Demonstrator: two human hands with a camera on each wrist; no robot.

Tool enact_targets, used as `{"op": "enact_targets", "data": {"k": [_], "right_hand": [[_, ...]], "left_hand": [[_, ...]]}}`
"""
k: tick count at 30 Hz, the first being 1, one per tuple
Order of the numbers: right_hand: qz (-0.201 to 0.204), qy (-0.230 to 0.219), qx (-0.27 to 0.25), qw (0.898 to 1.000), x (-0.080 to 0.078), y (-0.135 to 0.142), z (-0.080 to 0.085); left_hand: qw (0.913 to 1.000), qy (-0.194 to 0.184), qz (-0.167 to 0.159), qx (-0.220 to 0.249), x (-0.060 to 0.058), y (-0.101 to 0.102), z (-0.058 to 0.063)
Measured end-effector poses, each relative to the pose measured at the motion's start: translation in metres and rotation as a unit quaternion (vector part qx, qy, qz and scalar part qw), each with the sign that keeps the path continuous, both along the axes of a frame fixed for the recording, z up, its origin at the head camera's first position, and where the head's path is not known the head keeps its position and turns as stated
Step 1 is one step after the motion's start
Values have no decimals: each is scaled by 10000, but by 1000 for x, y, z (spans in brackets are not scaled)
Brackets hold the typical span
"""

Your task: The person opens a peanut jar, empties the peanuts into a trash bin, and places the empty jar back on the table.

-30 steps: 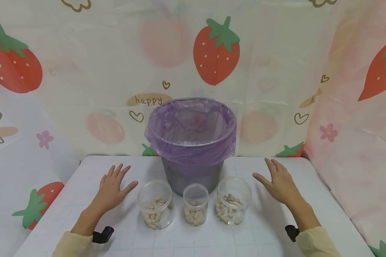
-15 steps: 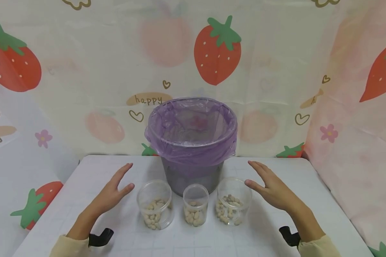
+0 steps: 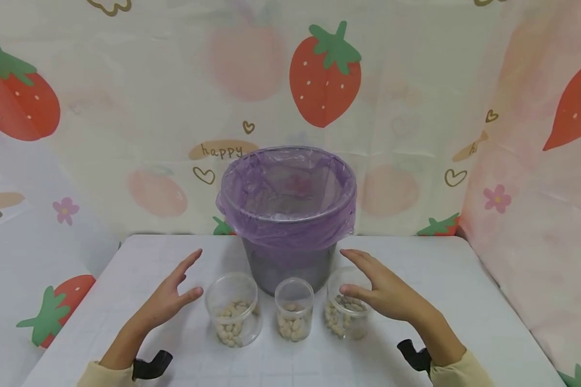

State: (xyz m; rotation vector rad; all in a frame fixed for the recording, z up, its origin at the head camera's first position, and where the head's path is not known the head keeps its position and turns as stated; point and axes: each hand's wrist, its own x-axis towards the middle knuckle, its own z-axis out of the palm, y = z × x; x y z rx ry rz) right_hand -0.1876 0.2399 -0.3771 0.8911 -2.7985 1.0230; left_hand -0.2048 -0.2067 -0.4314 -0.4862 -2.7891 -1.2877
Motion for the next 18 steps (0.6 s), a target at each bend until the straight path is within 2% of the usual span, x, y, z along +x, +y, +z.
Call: {"op": "enact_targets", "data": {"k": [6, 18], "right_hand": [[241, -123, 37, 9996, 1, -19, 0], [754, -511, -123, 9958, 3, -49, -4]], "left_hand": [[9999, 18, -125, 102, 3, 1, -3], [9969, 94, -584, 520, 5, 7, -8]]}}
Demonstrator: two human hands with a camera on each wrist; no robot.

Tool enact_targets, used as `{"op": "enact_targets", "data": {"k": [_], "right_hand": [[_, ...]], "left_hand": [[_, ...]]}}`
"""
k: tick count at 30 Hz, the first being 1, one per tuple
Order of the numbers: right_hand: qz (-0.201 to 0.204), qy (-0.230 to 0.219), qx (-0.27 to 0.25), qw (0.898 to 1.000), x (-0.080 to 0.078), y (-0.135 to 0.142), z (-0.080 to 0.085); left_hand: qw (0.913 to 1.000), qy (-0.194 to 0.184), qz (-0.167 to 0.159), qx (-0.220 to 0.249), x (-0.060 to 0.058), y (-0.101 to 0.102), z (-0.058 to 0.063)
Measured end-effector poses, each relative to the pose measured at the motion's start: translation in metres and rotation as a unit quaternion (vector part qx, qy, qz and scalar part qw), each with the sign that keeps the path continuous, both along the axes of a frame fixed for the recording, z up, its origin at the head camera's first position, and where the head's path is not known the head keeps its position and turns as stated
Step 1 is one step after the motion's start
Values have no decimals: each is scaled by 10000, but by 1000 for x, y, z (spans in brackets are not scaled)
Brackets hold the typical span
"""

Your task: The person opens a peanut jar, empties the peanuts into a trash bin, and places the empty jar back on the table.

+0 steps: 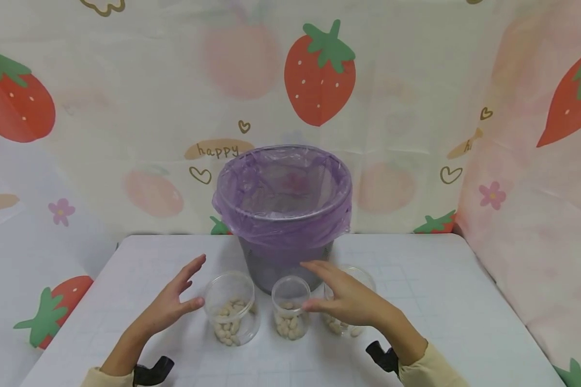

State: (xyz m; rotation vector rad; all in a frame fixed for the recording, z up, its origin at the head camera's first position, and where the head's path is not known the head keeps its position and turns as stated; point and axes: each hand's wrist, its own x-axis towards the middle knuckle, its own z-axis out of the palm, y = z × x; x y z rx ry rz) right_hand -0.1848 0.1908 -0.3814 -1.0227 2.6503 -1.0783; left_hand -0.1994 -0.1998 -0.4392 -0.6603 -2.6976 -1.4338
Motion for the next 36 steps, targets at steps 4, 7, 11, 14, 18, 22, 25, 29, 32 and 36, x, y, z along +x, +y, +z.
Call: {"op": "enact_targets", "data": {"k": [4, 7, 11, 14, 18, 22, 25, 29, 32, 36], "right_hand": [[155, -58, -46, 9999, 0, -12, 0], [197, -84, -15, 9998, 0, -21, 1], [186, -206, 93, 9996, -1, -32, 4], [168, -269, 188, 9993, -3, -39, 5], [246, -287, 226, 9990, -6, -49, 4], [366, -260, 283, 9986, -7, -58, 3], [414, -241, 350, 9982, -7, -65, 4], [436, -151, 435, 9980, -8, -77, 4], [408, -90, 526, 9977, -10, -86, 3], [285, -109, 605, 9977, -12, -95, 4]], "left_hand": [[9998, 69, -119, 141, 1, 1, -1], [9998, 65, -139, 131, 2, 1, -2], [9997, 55, -183, 132, 4, 1, -3], [9996, 94, -223, 164, 4, 1, -4], [9992, 126, -304, 216, 5, -1, -6], [9986, 88, -417, 304, 7, -1, -8], [9983, 38, -484, 328, 8, 1, -9], [9981, -23, -504, 367, 11, 3, -11], [9978, -50, -494, 440, 13, 3, -13], [9967, -196, -549, 556, 14, 7, -18]]}}
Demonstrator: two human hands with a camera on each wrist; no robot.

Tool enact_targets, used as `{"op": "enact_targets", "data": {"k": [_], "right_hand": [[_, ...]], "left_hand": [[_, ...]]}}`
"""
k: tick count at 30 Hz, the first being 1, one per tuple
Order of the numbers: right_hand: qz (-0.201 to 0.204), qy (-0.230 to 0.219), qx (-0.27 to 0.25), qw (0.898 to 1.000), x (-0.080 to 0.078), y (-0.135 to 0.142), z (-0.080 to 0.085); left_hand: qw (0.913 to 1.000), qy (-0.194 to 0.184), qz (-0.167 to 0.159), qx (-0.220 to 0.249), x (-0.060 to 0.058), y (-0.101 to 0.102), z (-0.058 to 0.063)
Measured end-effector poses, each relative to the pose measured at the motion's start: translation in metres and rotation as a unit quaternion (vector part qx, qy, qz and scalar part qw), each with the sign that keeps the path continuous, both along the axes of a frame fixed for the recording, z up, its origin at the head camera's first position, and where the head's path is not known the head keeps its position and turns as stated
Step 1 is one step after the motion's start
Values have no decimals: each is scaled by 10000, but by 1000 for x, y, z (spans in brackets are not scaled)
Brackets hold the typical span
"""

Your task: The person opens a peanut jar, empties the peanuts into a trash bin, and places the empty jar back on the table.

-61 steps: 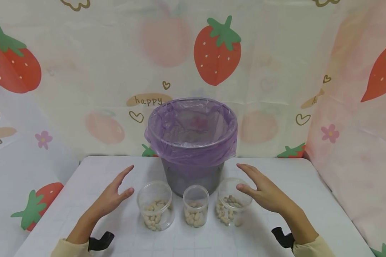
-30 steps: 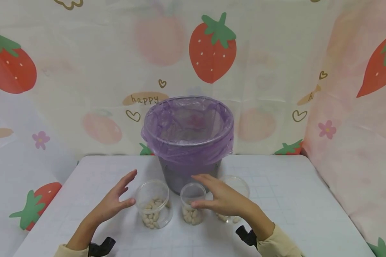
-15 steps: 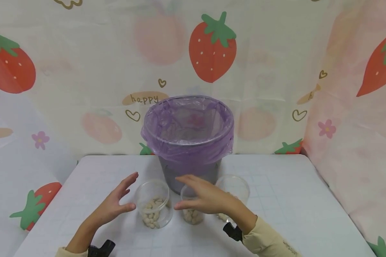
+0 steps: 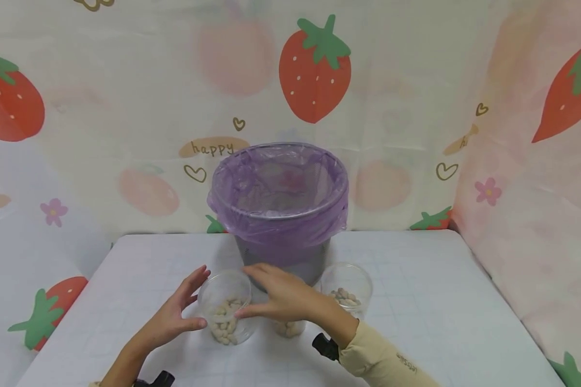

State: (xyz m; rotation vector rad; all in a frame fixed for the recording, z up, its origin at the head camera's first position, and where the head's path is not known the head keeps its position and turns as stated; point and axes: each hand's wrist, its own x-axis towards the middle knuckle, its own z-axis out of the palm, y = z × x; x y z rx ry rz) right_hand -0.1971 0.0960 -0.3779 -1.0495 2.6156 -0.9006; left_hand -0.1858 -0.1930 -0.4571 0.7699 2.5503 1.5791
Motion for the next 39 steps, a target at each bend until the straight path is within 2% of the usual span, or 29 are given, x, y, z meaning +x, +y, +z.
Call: {"op": "enact_targets", "data": {"k": [6, 12, 22, 34, 39], "right_hand": [[-185, -36, 110, 9998, -2, -16, 0], [-241, -172, 176, 9994, -4, -28, -9], [-304, 57, 620, 9976, -8, -38, -16], [-454, 97, 1084, 9930, -11, -46, -17], [-465, 217, 1157, 9920, -11, -47, -19]], "left_hand": [[9998, -189, -28, 12, 1, 2, -2], [9995, -294, 30, -88, 1, 1, -4], [9987, -484, -53, -134, -1, 2, -10], [9941, -1080, -25, -60, -5, 6, -14], [9922, -1241, 103, -50, -4, 7, -15]]}}
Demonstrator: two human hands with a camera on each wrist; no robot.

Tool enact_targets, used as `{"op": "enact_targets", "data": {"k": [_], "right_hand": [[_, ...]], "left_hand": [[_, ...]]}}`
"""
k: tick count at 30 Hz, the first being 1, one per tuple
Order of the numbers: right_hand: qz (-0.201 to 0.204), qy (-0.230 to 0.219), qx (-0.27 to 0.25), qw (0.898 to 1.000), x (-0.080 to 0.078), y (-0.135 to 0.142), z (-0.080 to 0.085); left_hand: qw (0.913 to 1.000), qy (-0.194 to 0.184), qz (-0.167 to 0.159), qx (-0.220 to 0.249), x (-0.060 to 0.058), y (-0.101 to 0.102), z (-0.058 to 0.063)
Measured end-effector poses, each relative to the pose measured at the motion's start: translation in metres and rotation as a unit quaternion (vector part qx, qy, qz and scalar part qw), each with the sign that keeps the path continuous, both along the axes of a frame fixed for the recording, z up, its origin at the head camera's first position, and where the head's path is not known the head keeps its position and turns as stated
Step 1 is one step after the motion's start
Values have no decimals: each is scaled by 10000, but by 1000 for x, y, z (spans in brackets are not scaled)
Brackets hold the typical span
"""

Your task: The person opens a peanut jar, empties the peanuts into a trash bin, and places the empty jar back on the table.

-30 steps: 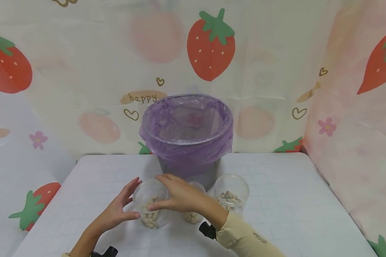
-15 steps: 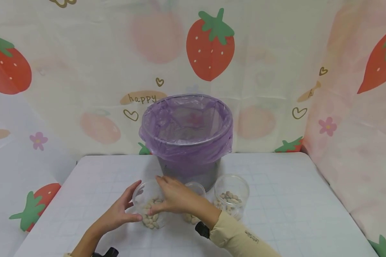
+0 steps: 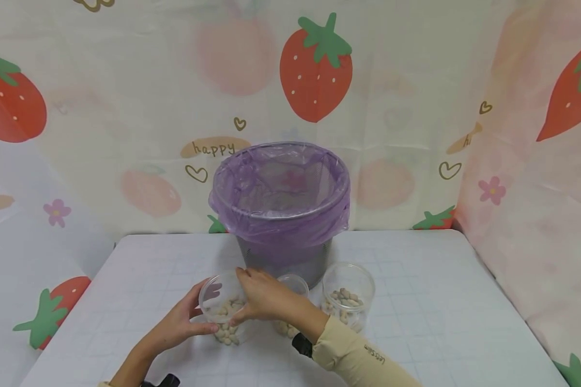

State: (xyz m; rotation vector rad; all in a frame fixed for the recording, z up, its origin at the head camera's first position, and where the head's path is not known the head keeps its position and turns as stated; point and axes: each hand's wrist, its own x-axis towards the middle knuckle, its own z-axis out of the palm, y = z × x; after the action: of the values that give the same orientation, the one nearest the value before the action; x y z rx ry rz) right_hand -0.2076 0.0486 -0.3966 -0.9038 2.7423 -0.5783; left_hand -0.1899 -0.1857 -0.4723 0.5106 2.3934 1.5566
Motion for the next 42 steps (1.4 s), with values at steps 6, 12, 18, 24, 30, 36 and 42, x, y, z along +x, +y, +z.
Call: {"op": "enact_targets", "data": {"k": [6, 12, 18, 24, 30, 36, 42], "right_hand": [[-18, 23, -24, 10000, -1, -2, -2], [-56, 52, -26, 10000, 0, -2, -2], [-61, 3, -248, 9997, 0, 0, -2], [-174, -169, -872, 9959, -2, 3, 0], [-188, -193, -1381, 9900, -3, 4, 1], [-171, -493, -2346, 9707, -2, 7, 3], [-144, -849, -2867, 9541, -2, 11, 5]], "left_hand": [[9999, -121, 100, -32, 1, 1, 1], [9998, -44, 88, 182, 1, 1, -1], [9991, 143, 223, 333, 1, 1, -1], [9964, 556, 547, 346, 1, 2, 5], [9942, 728, 692, 372, 5, 1, 14], [9926, 859, 749, 424, 9, 2, 25], [9916, 911, 844, 372, 11, 6, 34]]}}
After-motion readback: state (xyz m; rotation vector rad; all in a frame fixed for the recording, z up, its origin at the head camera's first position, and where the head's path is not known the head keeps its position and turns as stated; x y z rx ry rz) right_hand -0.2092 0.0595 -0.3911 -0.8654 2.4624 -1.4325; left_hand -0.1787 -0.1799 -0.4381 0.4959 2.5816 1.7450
